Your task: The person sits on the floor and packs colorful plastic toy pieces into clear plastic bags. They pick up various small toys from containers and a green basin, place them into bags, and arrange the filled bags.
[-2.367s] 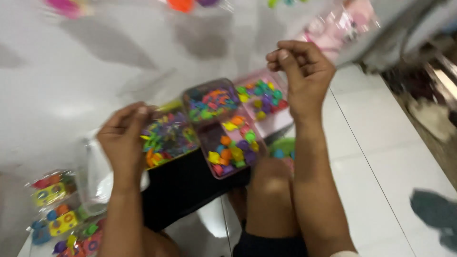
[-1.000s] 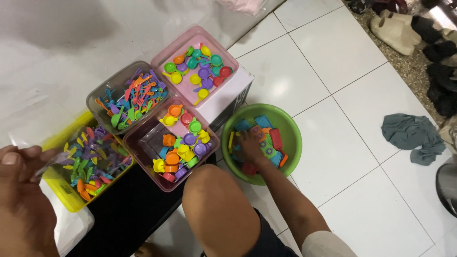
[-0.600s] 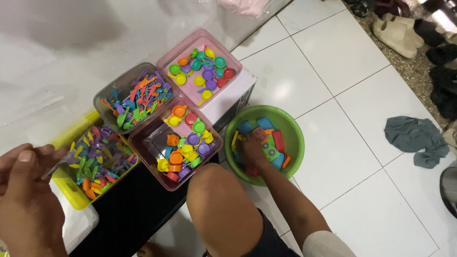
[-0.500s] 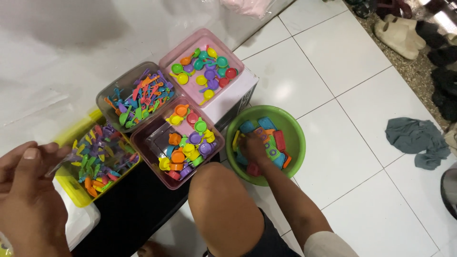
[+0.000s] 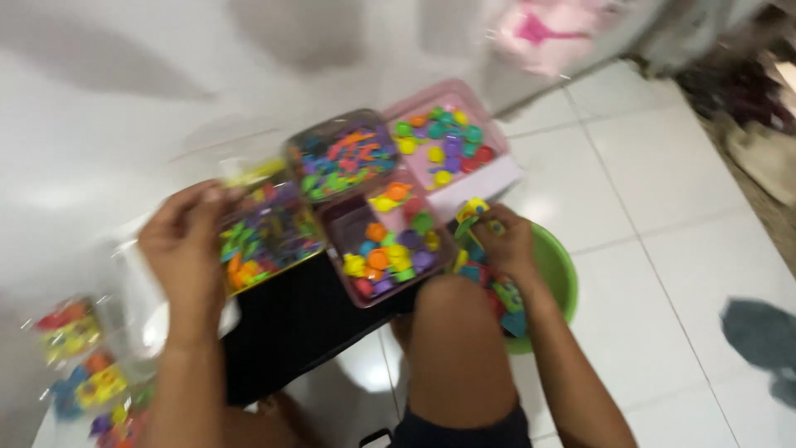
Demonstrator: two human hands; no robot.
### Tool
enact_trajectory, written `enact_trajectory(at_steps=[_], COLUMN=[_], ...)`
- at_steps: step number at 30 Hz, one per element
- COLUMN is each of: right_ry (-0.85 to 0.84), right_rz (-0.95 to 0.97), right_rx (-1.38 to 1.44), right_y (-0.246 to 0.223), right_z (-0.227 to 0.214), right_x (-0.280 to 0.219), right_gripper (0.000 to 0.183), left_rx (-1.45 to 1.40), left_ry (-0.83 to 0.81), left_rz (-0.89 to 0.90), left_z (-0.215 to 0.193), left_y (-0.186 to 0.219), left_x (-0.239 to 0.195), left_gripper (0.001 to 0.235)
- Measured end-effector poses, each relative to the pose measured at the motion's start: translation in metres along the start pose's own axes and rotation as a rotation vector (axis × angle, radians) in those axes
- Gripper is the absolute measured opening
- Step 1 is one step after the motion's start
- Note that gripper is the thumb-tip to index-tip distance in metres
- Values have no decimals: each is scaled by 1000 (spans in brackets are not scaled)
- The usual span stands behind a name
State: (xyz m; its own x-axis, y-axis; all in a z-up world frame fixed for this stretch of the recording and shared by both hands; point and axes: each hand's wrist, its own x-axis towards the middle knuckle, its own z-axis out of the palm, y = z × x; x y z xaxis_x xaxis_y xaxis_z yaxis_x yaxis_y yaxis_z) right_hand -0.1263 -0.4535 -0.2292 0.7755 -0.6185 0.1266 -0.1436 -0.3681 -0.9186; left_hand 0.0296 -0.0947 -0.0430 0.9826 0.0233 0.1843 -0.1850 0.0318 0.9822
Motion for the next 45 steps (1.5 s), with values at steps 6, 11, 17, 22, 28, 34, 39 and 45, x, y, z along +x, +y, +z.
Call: enact_trajectory(at_steps=[6,11,17,22,28,34,39,45], right_ry=[-379,-735,-876,-732,-507,-419,-412,-390], right_rz=[-541,-649,-626,-533,-145,-49,-99,-137], right_rx=[-4,-254,-430,-203,503,741,790,817], right_y=[-123,-181,-191,-214,-263,-276,-283,-285], right_z=[91,179,232,216,171,152,142,139], right_x=[43,56,49,44,33,27,36,49], right_gripper=[12,12,20,25,58,53,51,56], left_rx=[-111,-110,-223,-246,-258,-195,-189,-196], left_ry=[109,164,192,168,150,64,31,30], left_rz=[40,25,-44,-141,-141,-262,-276,-287], left_z=[-15,-28,-61,-79,-87,-87,-71,-61], left_y=[3,26,22,15,38,33,40,19], left_x=[-1,-1,3,5,-7,-17,-24,-14], left_gripper=[15,15,15,17,20,25,22,24])
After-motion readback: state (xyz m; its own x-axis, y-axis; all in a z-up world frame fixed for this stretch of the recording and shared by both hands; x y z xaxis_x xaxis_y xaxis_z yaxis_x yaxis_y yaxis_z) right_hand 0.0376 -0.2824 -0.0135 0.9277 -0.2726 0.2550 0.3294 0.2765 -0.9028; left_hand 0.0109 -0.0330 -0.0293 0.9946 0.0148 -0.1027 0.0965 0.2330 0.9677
